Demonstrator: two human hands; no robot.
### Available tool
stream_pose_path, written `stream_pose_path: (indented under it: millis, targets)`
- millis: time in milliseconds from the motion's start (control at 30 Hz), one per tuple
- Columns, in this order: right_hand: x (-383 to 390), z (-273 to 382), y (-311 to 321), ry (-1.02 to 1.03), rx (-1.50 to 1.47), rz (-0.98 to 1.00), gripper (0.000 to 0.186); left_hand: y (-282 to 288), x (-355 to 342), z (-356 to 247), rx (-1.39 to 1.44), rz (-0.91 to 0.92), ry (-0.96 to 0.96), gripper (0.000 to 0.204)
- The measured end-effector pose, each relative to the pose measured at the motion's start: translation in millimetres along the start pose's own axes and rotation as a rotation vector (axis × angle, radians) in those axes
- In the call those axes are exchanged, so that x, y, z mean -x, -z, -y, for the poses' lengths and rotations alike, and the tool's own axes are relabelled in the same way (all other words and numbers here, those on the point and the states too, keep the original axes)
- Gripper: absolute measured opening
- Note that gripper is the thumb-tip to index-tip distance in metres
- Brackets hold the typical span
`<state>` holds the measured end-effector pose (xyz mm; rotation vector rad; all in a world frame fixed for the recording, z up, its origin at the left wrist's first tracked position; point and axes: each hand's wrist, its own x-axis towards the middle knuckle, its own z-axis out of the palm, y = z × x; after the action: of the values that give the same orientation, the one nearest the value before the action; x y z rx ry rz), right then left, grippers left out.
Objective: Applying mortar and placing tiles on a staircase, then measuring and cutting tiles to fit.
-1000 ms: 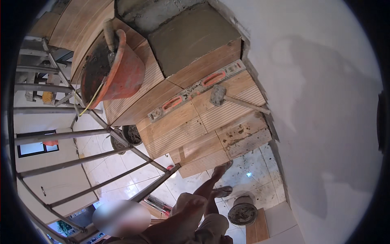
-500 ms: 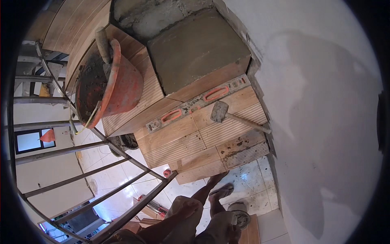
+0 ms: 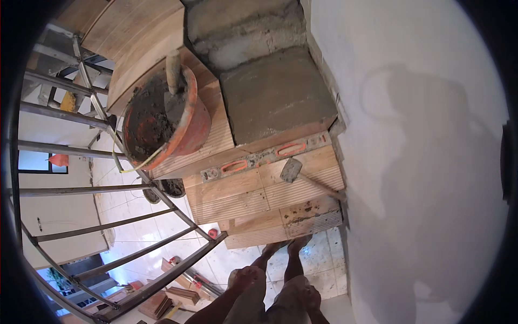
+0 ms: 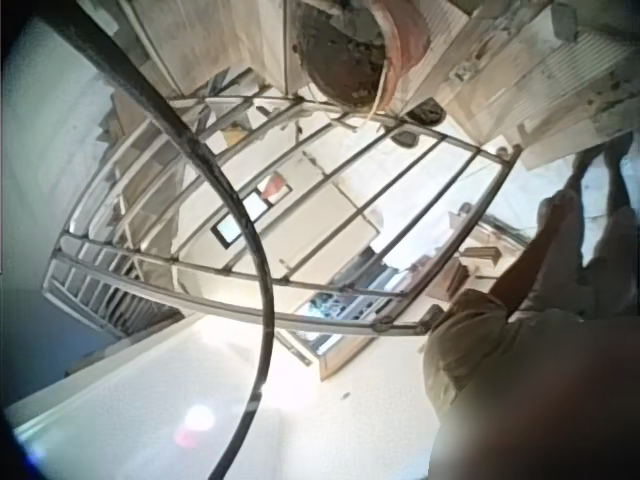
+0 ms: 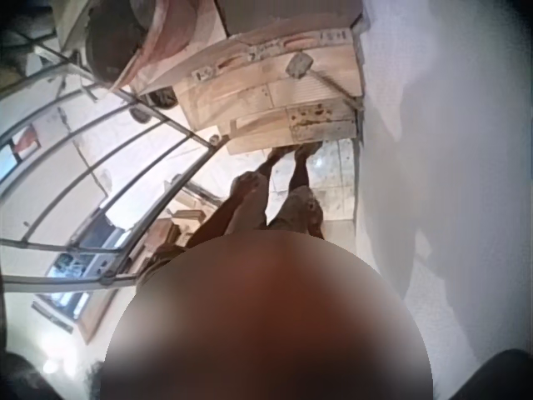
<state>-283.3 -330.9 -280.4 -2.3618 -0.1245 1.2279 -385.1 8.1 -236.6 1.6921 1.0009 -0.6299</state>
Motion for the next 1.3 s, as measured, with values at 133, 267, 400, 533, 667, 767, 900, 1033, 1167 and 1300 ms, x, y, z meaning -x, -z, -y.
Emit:
stream_pose_path:
  millis: [133, 267, 400, 533, 667, 767, 900, 1033, 1167, 1300]
  targets:
    - [-39.8, 22.6, 51.6, -0.001, -0.678, 0.044, 0.037, 3.7, -34.6, -39.8, 0.432, -0.24, 0.174, 0.032]
    - [-111.0, 124.0, 136.6, 0.562, 0.226, -0.305, 0.029, 146.7, -56.1, -195.9, 0.816, -0.573, -0.266, 0.067]
    - [-164.0, 347.2, 207.8, 0.588, -0.26, -0.259, 0.042, 284.4, -73.0, -272.5, 1.274, -1.176, -0.582, 0.081]
    - [-141.8, 593.7, 240.8, 1.156, -0.122, -0.48, 0.026, 376.1, -76.2, -295.9, 1.424, -1.358, -0.731, 0.077]
    - [-132.0, 772.7, 224.5, 1.594, 0.519, -0.708, 0.025, 380.7, -90.2, -293.2, 1.518, -1.382, -0.746, 0.074]
    - [-174.2, 827.5, 198.7, 1.637, 1.059, -0.77, 0.027, 380.4, -100.5, -293.8, 1.534, -1.408, -0.518, 0.077]
    - [-191.1, 852.5, 163.7, 1.255, 1.784, -0.646, 0.027, 382.2, -89.7, -303.2, 1.571, -1.43, -0.55, 0.082]
    - [-172.7, 856.9, 155.0, 1.175, 1.513, -0.502, 0.023, 385.6, -82.1, -300.3, 1.586, -1.274, -0.257, 0.082]
    - [-96.2, 886.6, 192.6, 1.105, 1.812, -0.427, 0.02, 390.1, -81.2, -295.0, 1.576, -1.358, -0.235, 0.076]
    - [-75.7, 889.8, 213.9, 0.972, 1.953, -0.456, 0.021, 387.2, -87.3, -298.1, 1.56, -1.296, -0.203, 0.077]
